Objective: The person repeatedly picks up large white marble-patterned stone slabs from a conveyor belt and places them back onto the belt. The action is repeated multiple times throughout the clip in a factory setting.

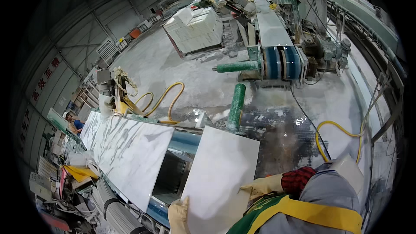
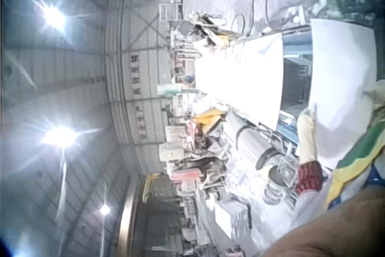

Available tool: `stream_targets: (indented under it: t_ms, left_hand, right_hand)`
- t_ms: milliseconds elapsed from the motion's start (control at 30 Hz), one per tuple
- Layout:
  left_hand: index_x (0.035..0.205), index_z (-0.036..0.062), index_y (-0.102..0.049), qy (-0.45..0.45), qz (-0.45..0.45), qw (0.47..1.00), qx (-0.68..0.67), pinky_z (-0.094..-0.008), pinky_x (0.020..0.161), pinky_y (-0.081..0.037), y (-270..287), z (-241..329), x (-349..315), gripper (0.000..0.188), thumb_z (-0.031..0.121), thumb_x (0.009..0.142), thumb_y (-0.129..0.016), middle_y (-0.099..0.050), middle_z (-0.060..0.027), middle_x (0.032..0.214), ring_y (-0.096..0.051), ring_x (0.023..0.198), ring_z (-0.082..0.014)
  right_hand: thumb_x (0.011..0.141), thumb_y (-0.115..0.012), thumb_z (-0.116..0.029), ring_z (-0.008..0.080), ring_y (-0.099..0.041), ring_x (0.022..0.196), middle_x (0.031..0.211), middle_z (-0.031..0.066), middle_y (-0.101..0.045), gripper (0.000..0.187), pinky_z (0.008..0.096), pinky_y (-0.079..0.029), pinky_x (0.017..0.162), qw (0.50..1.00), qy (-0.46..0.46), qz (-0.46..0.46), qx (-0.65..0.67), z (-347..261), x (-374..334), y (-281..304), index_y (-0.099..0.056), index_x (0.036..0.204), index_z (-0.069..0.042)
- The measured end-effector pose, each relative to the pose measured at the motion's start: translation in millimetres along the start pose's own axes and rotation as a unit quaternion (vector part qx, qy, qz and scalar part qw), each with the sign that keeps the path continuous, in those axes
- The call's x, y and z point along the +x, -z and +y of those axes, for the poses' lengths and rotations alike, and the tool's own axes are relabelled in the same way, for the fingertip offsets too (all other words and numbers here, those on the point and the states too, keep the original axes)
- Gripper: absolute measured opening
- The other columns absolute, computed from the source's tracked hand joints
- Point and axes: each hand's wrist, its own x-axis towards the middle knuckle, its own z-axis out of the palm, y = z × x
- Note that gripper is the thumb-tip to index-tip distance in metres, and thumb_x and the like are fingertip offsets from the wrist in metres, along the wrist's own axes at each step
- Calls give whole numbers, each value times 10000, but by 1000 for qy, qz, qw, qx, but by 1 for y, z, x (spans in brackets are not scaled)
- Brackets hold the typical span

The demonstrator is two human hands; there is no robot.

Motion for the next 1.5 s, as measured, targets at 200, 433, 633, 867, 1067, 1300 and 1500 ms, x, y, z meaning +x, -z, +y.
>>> stream_targets:
  t_ms: [200, 433, 633, 867, 1067, 1300, 1500]
  left_hand:
    - [1015, -5, -795, 14, 69, 996, 46, -453, 788, -579, 37, 60, -50, 603, 589, 917, -816, -759, -250, 927, -711, 894, -449]
    - [998, -27, -780, -28, 221, 963, -155, -404, 685, -505, 15, 177, -15, 491, 461, 968, -825, -744, -119, 824, -666, 725, -242]
    - [959, -58, -749, -84, 147, 944, -282, -333, 616, -408, -48, 338, 87, 412, 336, 1079, -734, -635, -2, 748, -498, 662, -128]
    - [1275, -55, -742, 9, -22, 881, -473, -348, 798, -597, -194, 530, 145, 568, 481, 1099, -683, -798, -122, 1088, -723, 887, -222]
    - [1357, -17, -731, 98, -169, 875, -442, -389, 892, -603, -262, 602, 152, 606, 523, 1093, -654, -779, -156, 1218, -732, 1033, -260]
    - [1395, -7, -723, -54, -242, 939, -238, -408, 875, -559, -314, 627, 189, 663, 567, 1117, -543, -778, -150, 1199, -699, 1031, -246]
    - [1300, 32, -751, -32, -295, 941, -162, -409, 830, -554, -339, 668, 227, 593, 554, 1118, -538, -749, -97, 1036, -684, 940, -229]
  right_hand:
    - [1003, -818, -185, 225, -709, 1234, 1414, 141, -736, 761, 344, -562, 1089, 940, 227, -135, -217, -68, -46, 22, -463, 1670, -96]
    - [979, -832, -289, 233, -716, 1122, 1268, 142, -767, 590, 382, -580, 1002, 980, 12, 193, 42, -261, -110, 51, -642, 1459, -3]
    - [977, -813, -233, 213, -698, 1101, 1217, 117, -762, 449, 391, -561, 962, 939, 151, 309, 11, -404, -172, 192, -687, 1350, -18]
    - [983, -794, -188, 202, -715, 1004, 1118, 88, -762, 322, 387, -587, 854, 864, 223, 451, 34, -503, -273, 333, -713, 1259, -43]
    - [779, -862, -65, 379, -667, 1243, 1278, 155, -727, 657, 452, -548, 1036, 822, 268, 466, -188, -425, -326, 436, -672, 1407, -55]
    - [568, -924, -29, 385, -616, 1361, 1466, 199, -661, 1012, 432, -511, 1156, 619, 164, 540, -547, -290, -335, 556, -601, 1527, -31]
    - [880, -715, 25, 335, -624, 1336, 1494, 186, -648, 642, 392, -513, 1135, 741, 260, 577, -225, -261, -329, 599, -610, 1511, -18]
